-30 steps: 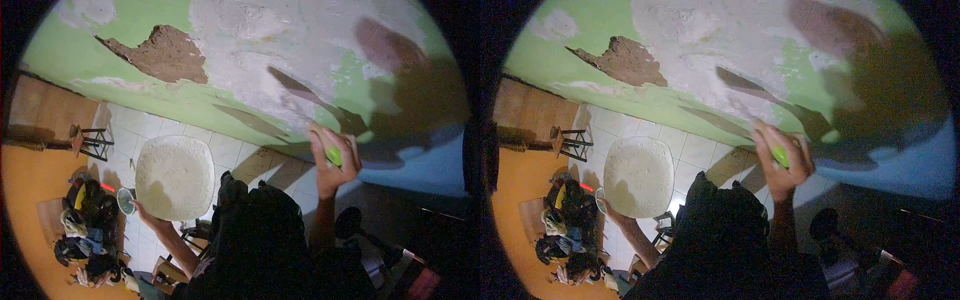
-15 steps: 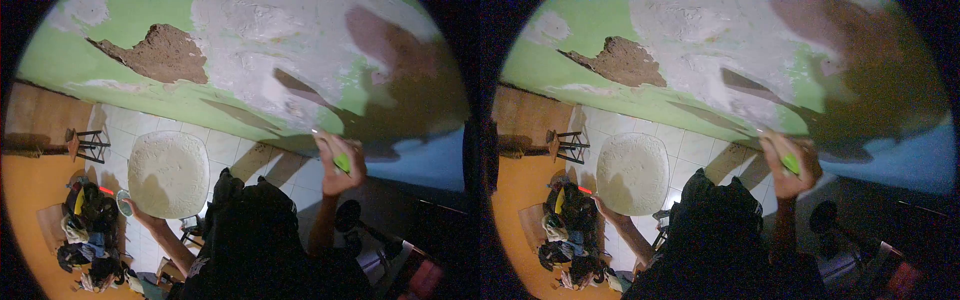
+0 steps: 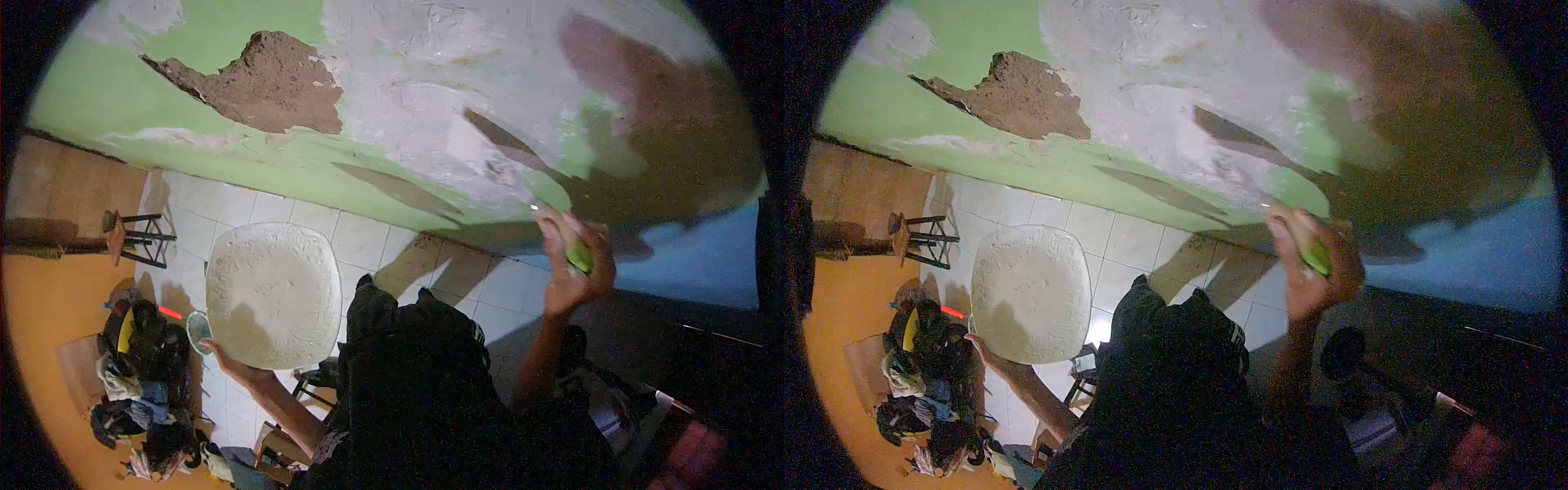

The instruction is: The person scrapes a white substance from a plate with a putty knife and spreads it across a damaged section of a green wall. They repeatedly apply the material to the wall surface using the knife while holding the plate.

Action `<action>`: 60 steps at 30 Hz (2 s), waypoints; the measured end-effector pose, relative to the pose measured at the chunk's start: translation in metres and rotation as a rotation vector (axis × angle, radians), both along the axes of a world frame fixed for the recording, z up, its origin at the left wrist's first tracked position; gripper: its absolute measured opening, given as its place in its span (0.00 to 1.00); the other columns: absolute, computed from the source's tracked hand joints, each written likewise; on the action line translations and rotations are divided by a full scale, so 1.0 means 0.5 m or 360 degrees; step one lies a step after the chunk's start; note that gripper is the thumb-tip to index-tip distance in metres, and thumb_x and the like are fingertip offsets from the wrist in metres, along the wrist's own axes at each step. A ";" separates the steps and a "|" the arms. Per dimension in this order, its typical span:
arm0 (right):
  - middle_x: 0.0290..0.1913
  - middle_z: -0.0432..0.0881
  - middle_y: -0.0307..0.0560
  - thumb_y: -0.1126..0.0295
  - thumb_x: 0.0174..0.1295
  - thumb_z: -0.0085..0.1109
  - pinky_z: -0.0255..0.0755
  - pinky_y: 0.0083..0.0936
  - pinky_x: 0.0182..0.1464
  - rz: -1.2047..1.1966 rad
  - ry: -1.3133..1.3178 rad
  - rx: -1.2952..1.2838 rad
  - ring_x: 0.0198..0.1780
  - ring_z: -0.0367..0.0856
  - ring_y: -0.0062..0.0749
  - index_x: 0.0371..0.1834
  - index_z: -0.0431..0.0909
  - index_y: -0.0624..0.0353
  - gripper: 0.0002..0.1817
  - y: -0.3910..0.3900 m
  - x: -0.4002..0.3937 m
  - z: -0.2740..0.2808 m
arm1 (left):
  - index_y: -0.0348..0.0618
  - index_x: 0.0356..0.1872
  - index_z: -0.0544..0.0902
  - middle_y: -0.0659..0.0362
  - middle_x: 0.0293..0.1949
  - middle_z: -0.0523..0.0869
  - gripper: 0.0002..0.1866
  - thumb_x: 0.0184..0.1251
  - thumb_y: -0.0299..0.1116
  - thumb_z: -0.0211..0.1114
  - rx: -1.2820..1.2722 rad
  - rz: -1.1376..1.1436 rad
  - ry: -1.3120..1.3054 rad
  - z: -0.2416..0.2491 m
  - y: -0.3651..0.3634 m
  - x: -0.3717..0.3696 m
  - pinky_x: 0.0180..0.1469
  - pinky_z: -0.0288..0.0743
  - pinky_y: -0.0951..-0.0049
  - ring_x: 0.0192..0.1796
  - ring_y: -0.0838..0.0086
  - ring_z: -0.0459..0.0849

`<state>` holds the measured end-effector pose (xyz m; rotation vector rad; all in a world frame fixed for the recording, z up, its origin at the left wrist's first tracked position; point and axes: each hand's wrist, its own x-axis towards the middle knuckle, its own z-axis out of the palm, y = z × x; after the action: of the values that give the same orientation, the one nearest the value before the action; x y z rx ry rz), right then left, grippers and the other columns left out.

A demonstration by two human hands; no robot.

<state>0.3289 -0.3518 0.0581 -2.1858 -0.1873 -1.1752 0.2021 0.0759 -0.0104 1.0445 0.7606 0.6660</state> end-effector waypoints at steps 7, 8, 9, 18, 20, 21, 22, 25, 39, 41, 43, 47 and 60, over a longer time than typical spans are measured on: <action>0.36 0.87 0.47 0.81 0.44 0.75 0.75 0.28 0.42 0.0328 -0.0030 0.0206 0.36 0.83 0.36 0.39 0.85 0.63 0.16 0.095 0.101 -0.007 | 0.32 0.65 0.69 0.45 0.62 0.75 0.40 0.73 0.64 0.42 -0.0047 -0.0044 -0.0045 -0.006 0.024 0.000 0.65 0.65 0.50 0.63 0.53 0.73; 0.36 0.87 0.47 0.80 0.44 0.75 0.75 0.28 0.42 0.0294 -0.0043 0.0214 0.36 0.83 0.36 0.39 0.85 0.63 0.16 0.085 0.105 -0.007 | 0.32 0.65 0.69 0.45 0.62 0.75 0.40 0.73 0.63 0.42 -0.0057 -0.0004 -0.0029 0.001 0.018 0.002 0.66 0.65 0.50 0.63 0.53 0.73; 0.36 0.87 0.47 0.80 0.44 0.74 0.75 0.28 0.42 0.0264 -0.0056 0.0222 0.37 0.83 0.35 0.38 0.85 0.63 0.15 0.074 0.108 -0.007 | 0.32 0.65 0.69 0.45 0.62 0.75 0.40 0.73 0.63 0.42 -0.0068 0.0041 -0.0015 0.004 0.013 0.004 0.66 0.64 0.50 0.63 0.53 0.73; 0.38 0.88 0.48 0.76 0.47 0.76 0.76 0.32 0.47 -0.0172 0.0056 0.0064 0.40 0.83 0.36 0.38 0.85 0.63 0.14 -0.075 -0.019 -0.002 | 0.32 0.66 0.67 0.45 0.62 0.74 0.38 0.74 0.60 0.45 -0.0031 0.0016 -0.0032 -0.004 -0.006 -0.007 0.65 0.66 0.52 0.63 0.54 0.73; 0.38 0.87 0.47 0.77 0.45 0.77 0.76 0.32 0.45 -0.0077 -0.0046 -0.0001 0.39 0.83 0.35 0.37 0.85 0.63 0.14 -0.052 -0.014 -0.008 | 0.33 0.66 0.67 0.45 0.62 0.74 0.38 0.74 0.61 0.44 -0.0051 -0.0020 -0.0038 -0.010 0.000 -0.006 0.65 0.66 0.52 0.63 0.55 0.73; 0.38 0.87 0.47 0.77 0.45 0.77 0.76 0.32 0.45 -0.0093 -0.0048 0.0004 0.39 0.83 0.35 0.37 0.85 0.63 0.14 -0.028 0.000 -0.003 | 0.33 0.66 0.68 0.45 0.62 0.74 0.38 0.74 0.61 0.44 -0.0071 -0.0052 -0.0049 -0.010 0.003 -0.002 0.65 0.67 0.52 0.64 0.55 0.73; 0.37 0.88 0.46 0.76 0.45 0.77 0.77 0.31 0.43 0.0050 -0.0100 0.0049 0.38 0.85 0.35 0.36 0.85 0.60 0.14 0.000 0.015 0.005 | 0.33 0.66 0.68 0.45 0.62 0.74 0.38 0.74 0.61 0.44 -0.0065 -0.0069 -0.0051 -0.006 0.002 0.003 0.65 0.67 0.52 0.64 0.55 0.73; 0.36 0.88 0.46 0.74 0.44 0.78 0.78 0.30 0.41 0.0173 -0.0063 0.0115 0.36 0.86 0.36 0.36 0.85 0.57 0.15 0.048 0.050 0.015 | 0.33 0.65 0.69 0.45 0.62 0.75 0.38 0.74 0.61 0.44 -0.0162 -0.0012 0.0028 0.000 0.003 0.020 0.64 0.67 0.53 0.64 0.55 0.73; 0.35 0.87 0.47 0.79 0.43 0.78 0.76 0.28 0.38 0.0203 -0.0076 -0.0197 0.33 0.83 0.36 0.37 0.84 0.60 0.16 -0.041 0.004 0.055 | 0.33 0.65 0.69 0.47 0.61 0.76 0.36 0.74 0.60 0.45 -0.0047 -0.0061 0.0033 -0.001 -0.053 0.019 0.65 0.68 0.54 0.63 0.56 0.74; 0.35 0.87 0.43 0.77 0.42 0.79 0.76 0.27 0.36 0.0249 0.0011 -0.0146 0.32 0.83 0.36 0.37 0.84 0.60 0.17 -0.015 0.025 0.053 | 0.33 0.65 0.69 0.46 0.61 0.76 0.36 0.75 0.59 0.45 -0.0068 -0.0080 0.0022 0.003 -0.058 0.023 0.65 0.68 0.54 0.63 0.56 0.74; 0.35 0.87 0.44 0.77 0.43 0.78 0.76 0.28 0.39 0.0263 0.0136 -0.0068 0.32 0.83 0.36 0.37 0.84 0.60 0.16 -0.004 0.042 0.070 | 0.33 0.65 0.69 0.46 0.61 0.76 0.36 0.75 0.59 0.45 -0.0096 -0.0093 0.0010 0.006 -0.062 0.025 0.64 0.68 0.54 0.63 0.56 0.74; 0.35 0.87 0.46 0.75 0.43 0.79 0.76 0.28 0.43 0.0135 -0.0019 -0.0186 0.33 0.83 0.34 0.37 0.84 0.61 0.17 -0.066 0.044 0.085 | 0.32 0.65 0.68 0.46 0.61 0.75 0.37 0.74 0.60 0.46 -0.0072 -0.0034 0.0002 0.006 -0.068 0.020 0.64 0.68 0.54 0.62 0.56 0.75; 0.38 0.87 0.44 0.73 0.46 0.78 0.79 0.27 0.44 0.0239 0.0044 -0.0147 0.39 0.85 0.30 0.36 0.84 0.56 0.15 -0.026 0.076 0.084 | 0.34 0.65 0.67 0.45 0.61 0.75 0.37 0.73 0.60 0.49 0.0044 -0.0068 -0.0046 -0.019 -0.056 -0.018 0.64 0.68 0.51 0.62 0.53 0.75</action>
<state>0.3669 -0.3650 0.1001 -2.2239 -0.3942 -1.0712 0.1929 0.0478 -0.0197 1.0716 0.7037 0.6552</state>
